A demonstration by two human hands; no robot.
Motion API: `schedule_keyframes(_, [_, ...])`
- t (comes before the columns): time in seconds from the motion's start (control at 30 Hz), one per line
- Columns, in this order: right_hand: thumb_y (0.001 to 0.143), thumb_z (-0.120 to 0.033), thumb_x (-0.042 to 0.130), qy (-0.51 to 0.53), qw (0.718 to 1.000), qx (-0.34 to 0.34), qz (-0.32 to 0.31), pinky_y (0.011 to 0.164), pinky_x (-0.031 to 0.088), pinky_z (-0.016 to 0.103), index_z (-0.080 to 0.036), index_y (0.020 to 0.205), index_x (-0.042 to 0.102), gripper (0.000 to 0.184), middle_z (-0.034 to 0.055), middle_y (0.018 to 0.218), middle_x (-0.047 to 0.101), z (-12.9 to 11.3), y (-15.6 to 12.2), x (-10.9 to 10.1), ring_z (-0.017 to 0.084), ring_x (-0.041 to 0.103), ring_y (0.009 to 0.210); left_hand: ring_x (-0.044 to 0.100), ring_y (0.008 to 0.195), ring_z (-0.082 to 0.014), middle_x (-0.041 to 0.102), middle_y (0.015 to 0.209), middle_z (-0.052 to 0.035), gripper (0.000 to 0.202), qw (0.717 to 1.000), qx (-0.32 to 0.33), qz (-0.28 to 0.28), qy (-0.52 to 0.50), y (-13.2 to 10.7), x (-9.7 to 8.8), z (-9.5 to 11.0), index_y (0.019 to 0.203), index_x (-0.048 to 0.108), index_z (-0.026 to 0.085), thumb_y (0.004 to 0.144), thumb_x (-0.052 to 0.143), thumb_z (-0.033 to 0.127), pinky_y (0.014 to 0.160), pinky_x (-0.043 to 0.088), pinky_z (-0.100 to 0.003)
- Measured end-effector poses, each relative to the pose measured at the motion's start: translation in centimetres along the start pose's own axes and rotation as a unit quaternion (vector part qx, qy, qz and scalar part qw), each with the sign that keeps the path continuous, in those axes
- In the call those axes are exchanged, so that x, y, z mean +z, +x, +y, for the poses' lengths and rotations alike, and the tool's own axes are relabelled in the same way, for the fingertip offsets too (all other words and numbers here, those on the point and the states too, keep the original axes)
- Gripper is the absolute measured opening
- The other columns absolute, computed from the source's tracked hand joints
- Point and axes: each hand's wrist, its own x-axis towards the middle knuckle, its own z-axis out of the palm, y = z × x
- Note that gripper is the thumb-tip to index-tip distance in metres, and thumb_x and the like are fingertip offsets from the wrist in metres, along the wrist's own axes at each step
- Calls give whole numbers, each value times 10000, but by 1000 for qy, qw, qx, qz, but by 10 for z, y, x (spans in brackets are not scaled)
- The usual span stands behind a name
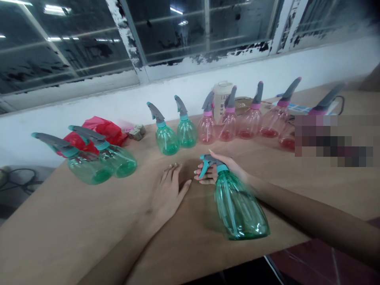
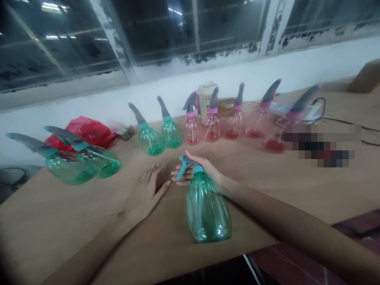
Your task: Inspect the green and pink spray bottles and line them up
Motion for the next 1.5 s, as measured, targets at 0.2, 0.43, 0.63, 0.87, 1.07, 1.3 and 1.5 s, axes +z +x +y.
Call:
schedule_keyframes(0.2, [854,-508,486,-8,1000,-3,-3,837,491,355,-124,867,620,407,96,803,671,1,1,-1,193,654,841,372,1284,-275,489,1329,-143,502,1000,3,6,-3,0,1,0,1304,390,139,911,374,453,1037,324,-469])
schedule_keyframes(0.43, [811,-409,581,-58,997,-45,39,563,487,257,-161,752,593,256,12,626,613,1,-1,-3,142,615,595,369,1284,-273,483,1335,-146,519,1000,2,5,2,0,1,0,1300,392,121,909,380,463,1045,319,-457])
schedule_keyframes(0.63, [835,-535,487,-48,998,-17,23,677,510,287,-133,833,616,423,94,802,678,-5,1,-6,191,662,776,376,1284,-275,484,1336,-143,500,1000,0,-3,1,0,-1,3,1303,387,139,910,379,449,1042,320,-462])
schedule_keyframes(0.87, [862,-533,438,-16,1000,-17,6,800,504,362,-130,892,612,441,105,820,685,-3,1,-5,213,666,841,389,1273,-269,484,1336,-133,500,1000,4,0,-2,-2,0,4,1311,380,153,910,384,451,1037,326,-457])
schedule_keyframes(1.07, [864,-530,442,-18,1000,-13,-9,817,499,357,-122,896,623,448,112,849,686,-2,0,-5,215,661,880,383,1277,-266,468,1349,-130,502,1000,11,3,1,-2,1,2,1318,372,154,915,375,453,1042,318,-450])
schedule_keyframes(1.3, [850,-538,461,-24,1000,-11,1,793,505,341,-124,873,629,447,110,849,682,0,1,-5,208,662,842,378,1279,-268,458,1359,-132,503,1000,14,-2,9,-2,0,2,1311,384,141,916,377,453,1043,323,-439])
schedule_keyframes(1.5, [803,-366,587,-93,988,-73,101,567,497,241,-152,739,610,225,39,628,644,-5,-4,-2,146,632,585,378,1280,-271,470,1348,-136,505,1000,15,1,8,-2,2,2,1302,397,145,916,372,468,1042,321,-456])
